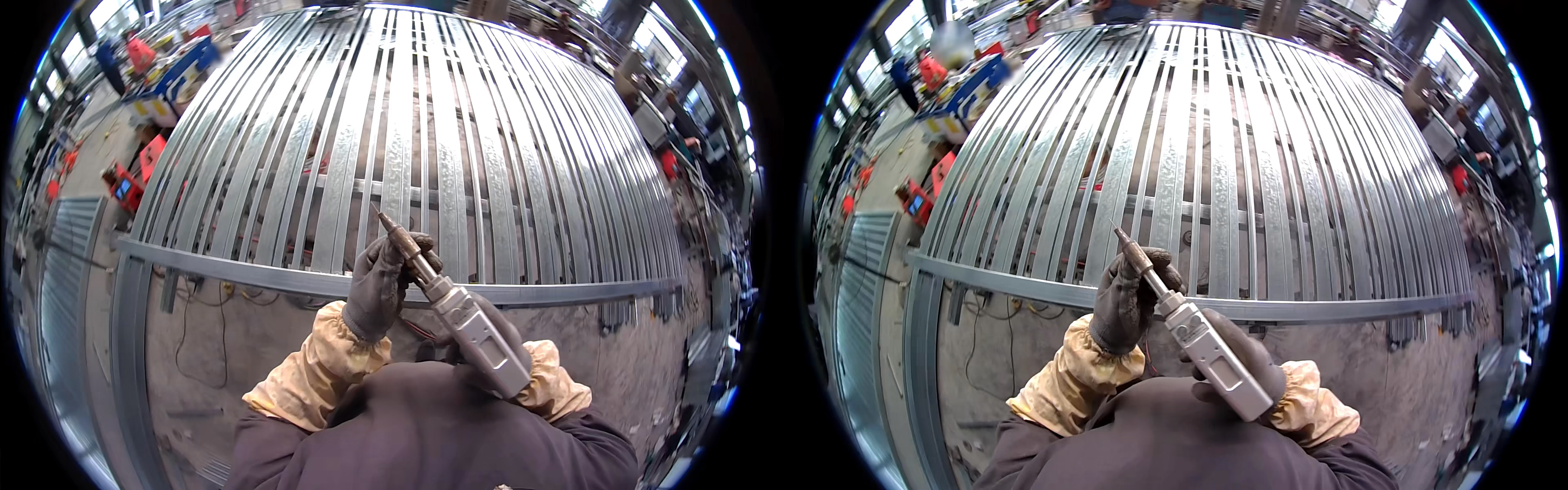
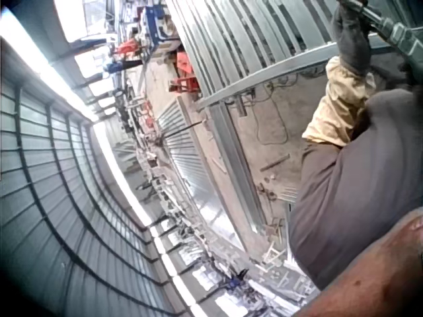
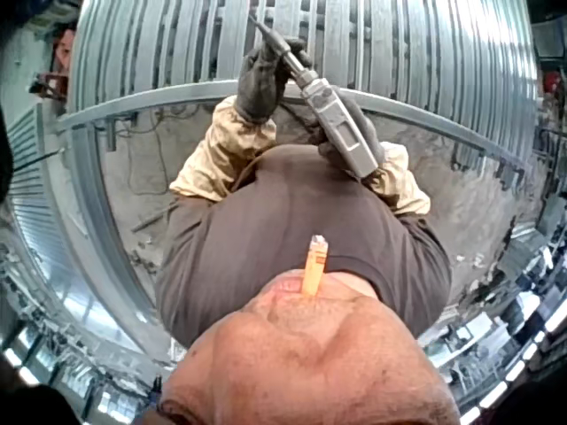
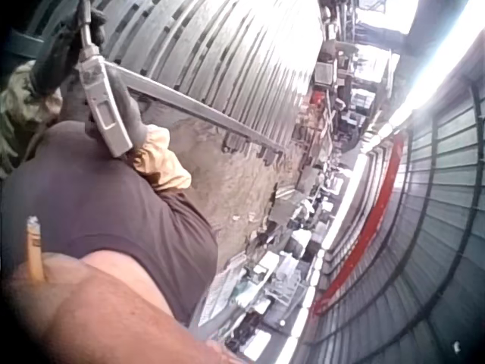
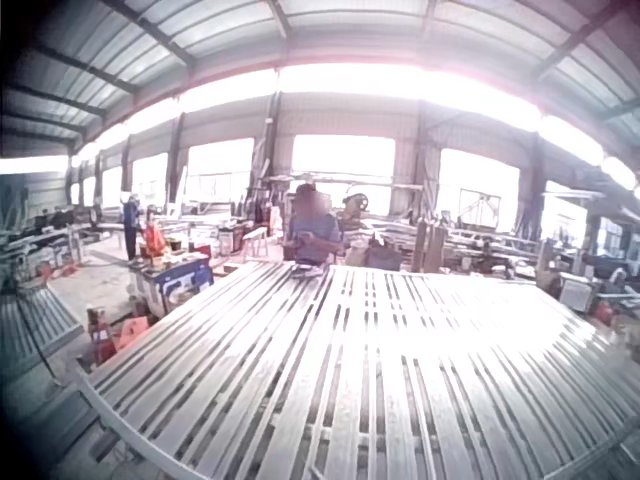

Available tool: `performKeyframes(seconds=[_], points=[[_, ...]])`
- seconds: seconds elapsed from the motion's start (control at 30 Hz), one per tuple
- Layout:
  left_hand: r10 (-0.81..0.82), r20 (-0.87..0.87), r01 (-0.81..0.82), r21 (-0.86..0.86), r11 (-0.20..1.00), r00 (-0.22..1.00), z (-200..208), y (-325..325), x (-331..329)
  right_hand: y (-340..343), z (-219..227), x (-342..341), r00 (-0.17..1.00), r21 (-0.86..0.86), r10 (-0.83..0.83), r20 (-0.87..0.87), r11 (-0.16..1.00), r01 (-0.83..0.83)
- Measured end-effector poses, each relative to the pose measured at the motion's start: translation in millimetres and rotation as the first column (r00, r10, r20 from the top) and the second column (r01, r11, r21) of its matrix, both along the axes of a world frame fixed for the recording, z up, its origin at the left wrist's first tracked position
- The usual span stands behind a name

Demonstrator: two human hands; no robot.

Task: The person welds metal beams using a handheld welding torch, creating bright sparks and fusing the metal pieces together. The person holds the torch with one hand and stabilizes the workpiece with the other, moving along the seam to complete the weld.

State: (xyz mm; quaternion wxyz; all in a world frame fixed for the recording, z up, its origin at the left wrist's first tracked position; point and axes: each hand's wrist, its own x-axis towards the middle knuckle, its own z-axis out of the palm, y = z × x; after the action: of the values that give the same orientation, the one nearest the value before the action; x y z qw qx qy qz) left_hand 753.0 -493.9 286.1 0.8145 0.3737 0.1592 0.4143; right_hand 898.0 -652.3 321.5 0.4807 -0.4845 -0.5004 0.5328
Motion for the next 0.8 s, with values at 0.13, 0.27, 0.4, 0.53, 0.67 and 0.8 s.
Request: performKeyframes(seconds=[0.13, 0.27, 0.4, 0.53, 0.67, 0.8], points=[[-0.103, -0.049, 0.099, -0.077, 0.992, 0.994, 1.3, 22.5, -29.5, 13.2, -17.9, -66.0, 0.895, 0.27, -0.249, 0.37, 0.951, 0.152], [-0.155, 0.061, 0.164, -0.172, 0.971, 0.986, -17.3, 43.7, -43.4, 31.6, -20.1, -118.2, 0.894, 0.209, -0.325, 0.31, 0.94, 0.269], [-0.176, 0.045, 0.182, -0.232, 0.956, 0.983, -24.9, 53.7, -40.1, 43.1, -35.1, -134.6, 0.869, 0.284, -0.416, 0.27, 0.896, 0.341], [-0.209, 0.017, 0.208, -0.197, 0.958, 0.978, -51.0, 55.4, -30.3, 46.5, -48.2, -138.3, 0.813, 0.357, -0.532, 0.236, 0.826, 0.437], [-0.037, -0.422, 0.262, 0.49, 0.832, 0.906, -96.3, 39.0, -36.1, 52.5, -59.8, -127.5, 0.734, 0.422, -0.648, 0.203, 0.734, 0.532], [-0.325, -0.441, 0.498, 0.366, 0.786, 0.837, -122.2, -6.9, -66.8, 58.0, -82.5, -106.2, 0.651, 0.307, -0.739, 0.172, 0.668, 0.678]])
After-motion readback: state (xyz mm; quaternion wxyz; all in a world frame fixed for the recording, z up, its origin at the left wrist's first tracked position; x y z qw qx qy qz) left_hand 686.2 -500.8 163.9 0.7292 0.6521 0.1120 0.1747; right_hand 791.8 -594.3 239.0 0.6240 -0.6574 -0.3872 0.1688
